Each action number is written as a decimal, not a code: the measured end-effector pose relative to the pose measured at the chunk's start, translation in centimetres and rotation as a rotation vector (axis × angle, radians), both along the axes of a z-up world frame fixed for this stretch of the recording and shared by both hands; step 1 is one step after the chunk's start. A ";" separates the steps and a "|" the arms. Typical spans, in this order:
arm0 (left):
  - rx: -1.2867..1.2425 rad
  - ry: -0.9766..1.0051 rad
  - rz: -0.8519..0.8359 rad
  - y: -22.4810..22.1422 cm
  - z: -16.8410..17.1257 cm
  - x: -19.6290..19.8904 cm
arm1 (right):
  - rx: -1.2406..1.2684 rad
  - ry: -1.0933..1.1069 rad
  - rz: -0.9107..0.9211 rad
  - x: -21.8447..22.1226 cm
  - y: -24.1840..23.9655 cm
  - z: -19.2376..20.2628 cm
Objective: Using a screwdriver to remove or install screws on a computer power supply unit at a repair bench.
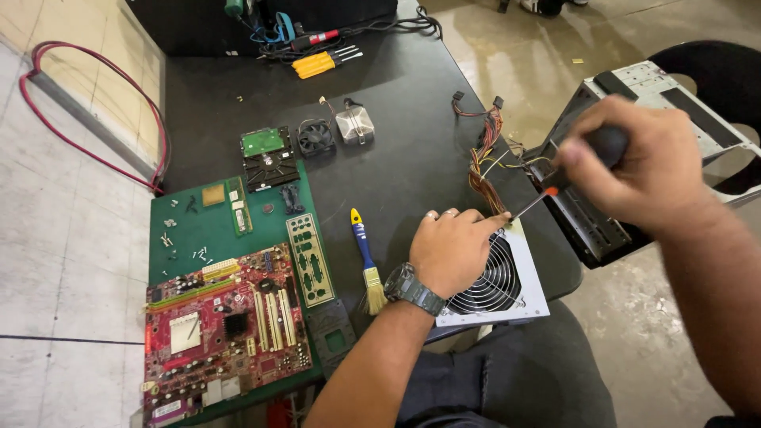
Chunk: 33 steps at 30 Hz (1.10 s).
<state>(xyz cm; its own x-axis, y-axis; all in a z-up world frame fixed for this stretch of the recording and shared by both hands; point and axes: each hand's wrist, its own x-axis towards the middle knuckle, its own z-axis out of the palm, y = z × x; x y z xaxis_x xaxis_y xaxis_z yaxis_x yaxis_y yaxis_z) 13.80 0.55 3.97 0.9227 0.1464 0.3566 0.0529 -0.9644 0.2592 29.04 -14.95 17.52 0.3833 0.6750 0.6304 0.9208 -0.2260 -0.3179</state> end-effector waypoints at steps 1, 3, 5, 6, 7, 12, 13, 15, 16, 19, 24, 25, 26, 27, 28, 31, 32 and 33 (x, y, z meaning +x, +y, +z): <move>0.010 0.012 -0.003 0.0 0.1 0.0 | -0.129 -0.008 0.067 0.0 -0.1 1.0; 0.024 0.024 -0.004 0.0 0.2 0.0 | -0.254 -0.017 0.136 -0.1 -0.1 2.8; 0.012 0.003 0.001 0.0 0.1 0.0 | -0.411 -0.034 0.058 -0.2 0.0 4.3; 0.015 0.003 -0.001 0.1 0.1 -0.1 | -0.408 -0.033 0.056 -0.2 0.1 4.7; 0.016 -0.010 -0.001 0.2 0.1 -0.1 | -0.459 -0.021 0.054 -0.2 0.2 5.0; 0.005 0.011 0.008 0.0 0.4 -0.1 | -0.632 0.010 0.150 -0.3 0.7 6.8; 0.007 0.009 0.007 0.0 0.3 -0.1 | -0.716 0.070 0.023 -1.2 1.2 7.6; 0.006 0.008 0.010 0.0 0.2 -0.1 | -0.796 0.131 -0.102 -1.8 2.0 8.2; 0.015 -0.004 0.010 0.0 0.1 -0.1 | -0.813 -0.008 -0.152 -1.7 2.2 8.1; 0.010 0.005 0.003 0.1 0.4 -0.1 | -0.928 -0.176 -0.250 -2.4 3.1 9.1; -0.030 0.038 -0.011 0.1 0.6 -0.2 | -1.171 -0.269 -0.317 -2.8 4.6 10.3; -0.024 0.030 -0.004 0.0 0.6 -0.2 | -1.188 -0.253 -0.422 -3.2 5.1 10.5; -0.018 0.021 0.002 0.0 0.5 -0.2 | -1.199 -0.238 -0.530 -3.6 5.6 10.8; -0.019 0.024 0.001 0.0 0.4 -0.3 | -1.201 -0.235 -0.529 -3.3 5.4 10.1; -0.002 0.007 0.009 0.0 0.4 -0.2 | -1.186 -0.312 -0.636 -3.1 5.2 9.6; -0.001 0.019 0.014 0.0 0.7 -0.2 | -1.194 -0.409 -0.742 -2.9 5.1 8.8; -0.016 0.049 0.010 0.0 0.9 -0.2 | -1.219 -0.427 -0.739 -3.0 5.1 8.7; -0.017 0.050 0.012 0.0 0.7 -0.3 | -1.219 -0.428 -0.736 -3.8 5.5 9.5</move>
<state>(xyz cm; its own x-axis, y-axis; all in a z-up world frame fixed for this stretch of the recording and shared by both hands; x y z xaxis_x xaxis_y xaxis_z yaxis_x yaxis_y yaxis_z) 13.52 0.53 4.68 0.9375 0.1634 0.3071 0.0780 -0.9591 0.2720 25.22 -9.45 27.06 0.8008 0.5986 -0.0166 0.4567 -0.5926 0.6635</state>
